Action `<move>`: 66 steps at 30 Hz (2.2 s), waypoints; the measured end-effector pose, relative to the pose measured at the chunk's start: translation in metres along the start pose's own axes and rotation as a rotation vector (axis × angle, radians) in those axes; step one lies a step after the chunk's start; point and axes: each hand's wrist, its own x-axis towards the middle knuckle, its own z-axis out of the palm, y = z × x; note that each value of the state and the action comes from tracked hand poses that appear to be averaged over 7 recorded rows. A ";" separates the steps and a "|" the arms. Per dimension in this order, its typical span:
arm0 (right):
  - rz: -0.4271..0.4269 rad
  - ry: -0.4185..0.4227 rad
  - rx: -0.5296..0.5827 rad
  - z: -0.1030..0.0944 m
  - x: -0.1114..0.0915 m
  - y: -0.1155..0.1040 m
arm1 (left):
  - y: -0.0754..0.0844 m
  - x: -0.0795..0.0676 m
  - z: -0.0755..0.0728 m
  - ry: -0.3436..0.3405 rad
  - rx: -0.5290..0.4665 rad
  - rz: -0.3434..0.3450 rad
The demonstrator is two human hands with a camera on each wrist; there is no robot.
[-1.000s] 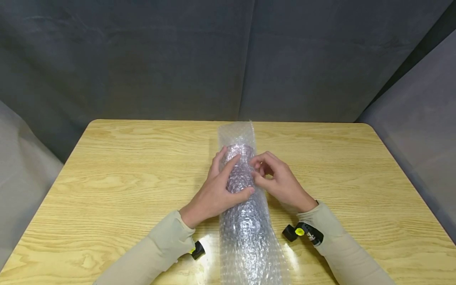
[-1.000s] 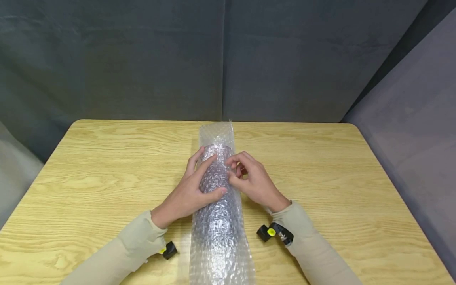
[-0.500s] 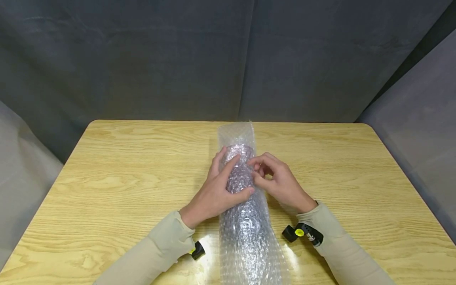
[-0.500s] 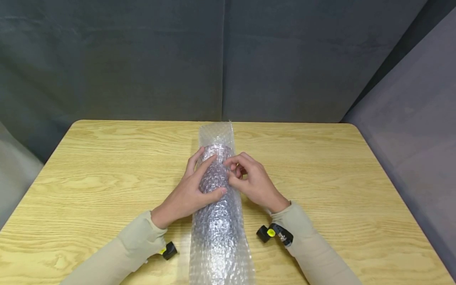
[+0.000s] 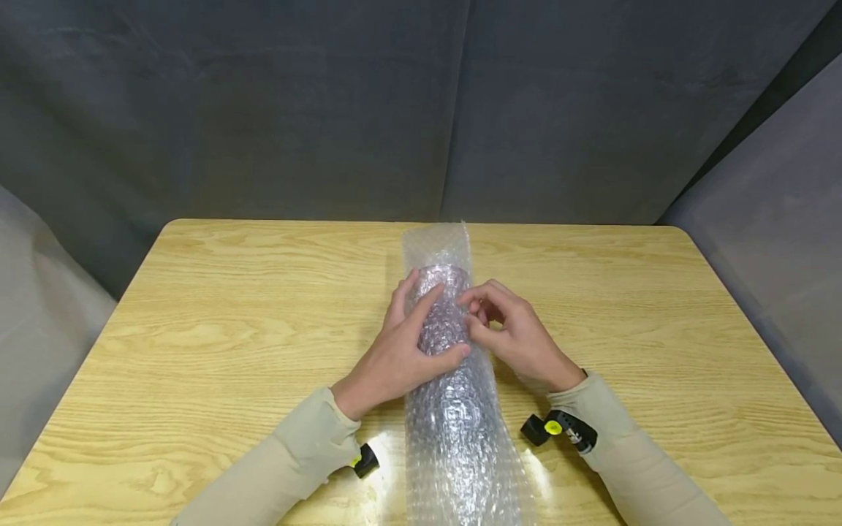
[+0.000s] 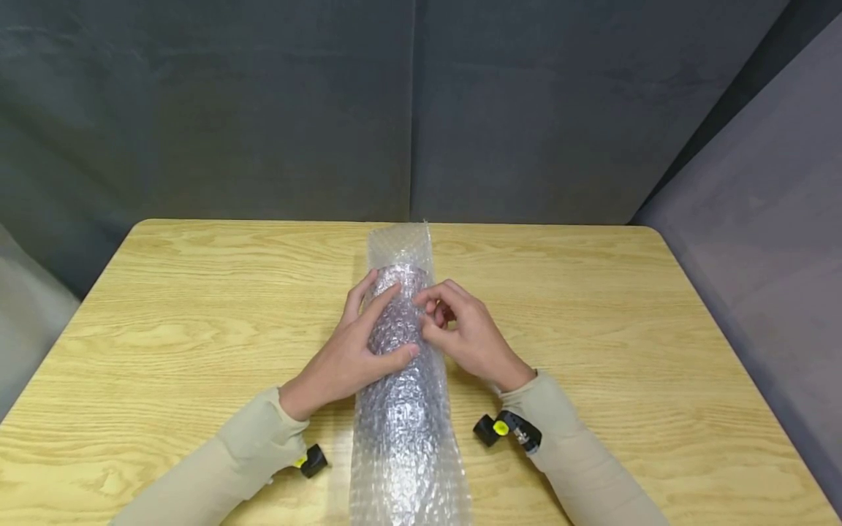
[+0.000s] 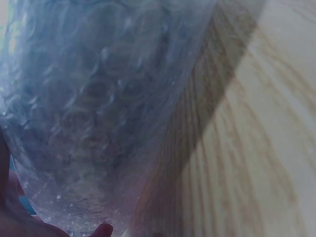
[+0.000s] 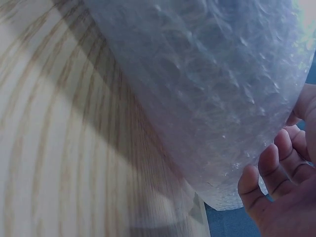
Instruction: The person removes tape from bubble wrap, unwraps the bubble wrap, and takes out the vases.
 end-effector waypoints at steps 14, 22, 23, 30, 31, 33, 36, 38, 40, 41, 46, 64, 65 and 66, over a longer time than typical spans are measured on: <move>0.010 -0.012 0.021 0.001 0.001 -0.002 | 0.001 -0.001 0.000 0.004 -0.008 0.004; 0.011 -0.016 0.013 0.001 0.000 -0.003 | 0.001 -0.001 0.000 0.006 -0.010 -0.002; 0.012 -0.017 0.017 0.001 0.000 -0.003 | 0.001 -0.001 0.000 0.006 -0.010 -0.002; 0.007 -0.025 0.020 0.001 0.001 -0.004 | 0.001 -0.002 0.000 0.007 -0.009 0.000; 0.006 -0.026 0.019 0.001 0.001 -0.004 | 0.001 -0.002 0.000 0.008 -0.009 0.000; 0.009 -0.027 0.021 0.001 0.001 -0.004 | 0.001 -0.002 0.000 0.009 -0.007 0.002; 0.013 -0.028 0.022 0.001 0.000 -0.004 | 0.001 -0.002 0.000 0.008 -0.005 0.001; 0.016 -0.029 0.025 0.000 0.000 -0.005 | 0.001 -0.002 0.000 0.008 -0.006 0.001; 0.016 -0.029 0.026 0.000 0.000 -0.005 | 0.001 -0.001 0.000 0.010 -0.006 0.002; 0.016 -0.029 0.026 0.000 0.000 -0.005 | 0.001 -0.001 0.000 0.010 -0.006 0.002; 0.020 -0.032 0.036 0.000 0.000 -0.005 | 0.000 -0.001 0.000 0.008 -0.005 -0.001; 0.013 -0.034 0.027 0.000 0.000 -0.005 | 0.001 -0.001 0.000 0.010 -0.004 0.001; 0.013 -0.033 0.026 0.000 0.000 -0.005 | 0.001 -0.001 0.000 0.008 -0.004 0.000; 0.014 -0.034 0.027 0.000 0.000 -0.005 | 0.001 -0.001 0.000 0.008 -0.003 0.001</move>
